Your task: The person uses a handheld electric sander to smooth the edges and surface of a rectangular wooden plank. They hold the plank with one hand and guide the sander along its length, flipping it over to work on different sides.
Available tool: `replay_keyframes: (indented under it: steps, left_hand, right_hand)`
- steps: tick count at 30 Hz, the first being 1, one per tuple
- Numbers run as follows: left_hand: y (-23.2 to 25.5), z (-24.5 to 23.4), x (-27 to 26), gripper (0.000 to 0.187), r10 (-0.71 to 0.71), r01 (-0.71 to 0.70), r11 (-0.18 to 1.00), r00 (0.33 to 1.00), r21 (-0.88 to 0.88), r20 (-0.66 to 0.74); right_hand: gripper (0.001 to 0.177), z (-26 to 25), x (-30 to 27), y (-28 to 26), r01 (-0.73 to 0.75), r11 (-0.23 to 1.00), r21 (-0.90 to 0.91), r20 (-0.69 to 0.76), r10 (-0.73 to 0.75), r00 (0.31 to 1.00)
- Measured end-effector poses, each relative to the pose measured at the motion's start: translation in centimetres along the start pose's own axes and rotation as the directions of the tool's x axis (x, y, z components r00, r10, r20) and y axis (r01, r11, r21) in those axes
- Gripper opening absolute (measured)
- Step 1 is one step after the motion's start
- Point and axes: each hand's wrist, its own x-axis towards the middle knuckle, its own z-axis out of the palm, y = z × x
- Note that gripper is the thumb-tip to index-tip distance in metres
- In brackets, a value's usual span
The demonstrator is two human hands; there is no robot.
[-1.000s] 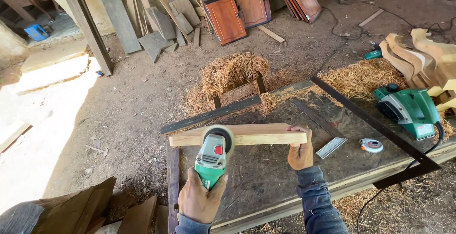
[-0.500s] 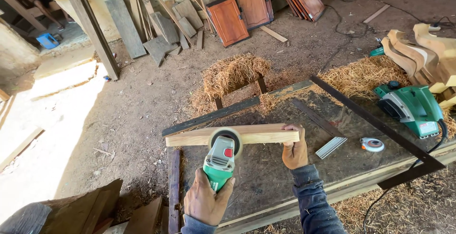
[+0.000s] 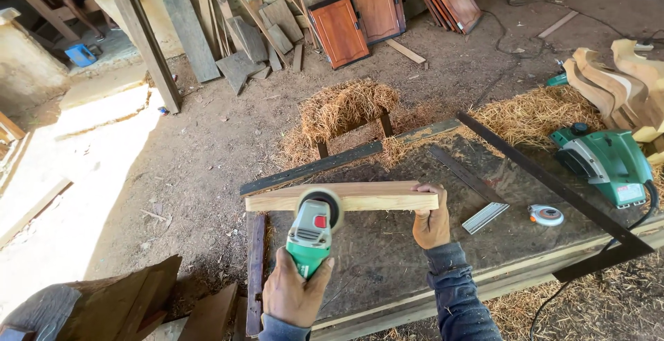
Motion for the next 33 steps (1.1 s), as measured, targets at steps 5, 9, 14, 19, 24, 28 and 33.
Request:
replay_keyframes:
  steps: [5,9,14,19,24,28,33]
  left_hand:
    - [1.4,0.8,0.0,0.055,0.130,-0.130,0.991,0.991,0.027,0.024]
    - [3.0,0.6,-0.4,0.056,0.114,-0.117,0.991,0.992,0.065,0.054]
    - [1.9,1.2,-0.1,0.057,0.148,-0.148,0.989,0.989,0.023,0.031]
    - [1.5,0.5,-0.2,0.060,0.044,-0.043,0.998,0.999,0.048,-0.017]
    - [2.3,1.0,-0.4,0.058,0.108,-0.108,0.992,0.994,0.058,-0.003]
    - [4.1,0.9,-0.6,0.056,0.231,-0.228,0.972,0.972,0.061,-0.051]
    - [2.9,1.6,0.0,0.054,0.132,-0.135,0.989,0.990,0.066,0.050]
  right_hand:
    - [0.051,-0.1,-0.1,-0.3,0.017,1.000,0.016,0.010,-0.017,1.000]
    - [0.051,-0.2,0.0,-0.5,0.039,0.999,0.006,0.006,-0.039,0.999]
    - [0.053,-0.1,-0.1,0.1,0.049,0.999,0.019,0.007,-0.049,0.999]
    - [0.053,0.1,-0.1,-0.1,0.039,0.999,0.009,0.011,-0.039,0.999]
    - [0.054,0.1,0.0,0.0,0.040,0.999,-0.006,-0.003,-0.040,0.999]
    - [0.053,0.1,-0.2,0.1,0.081,0.996,0.022,-0.006,-0.081,0.997]
    - [0.054,0.1,-0.3,0.3,0.031,0.999,0.011,0.007,-0.031,0.999]
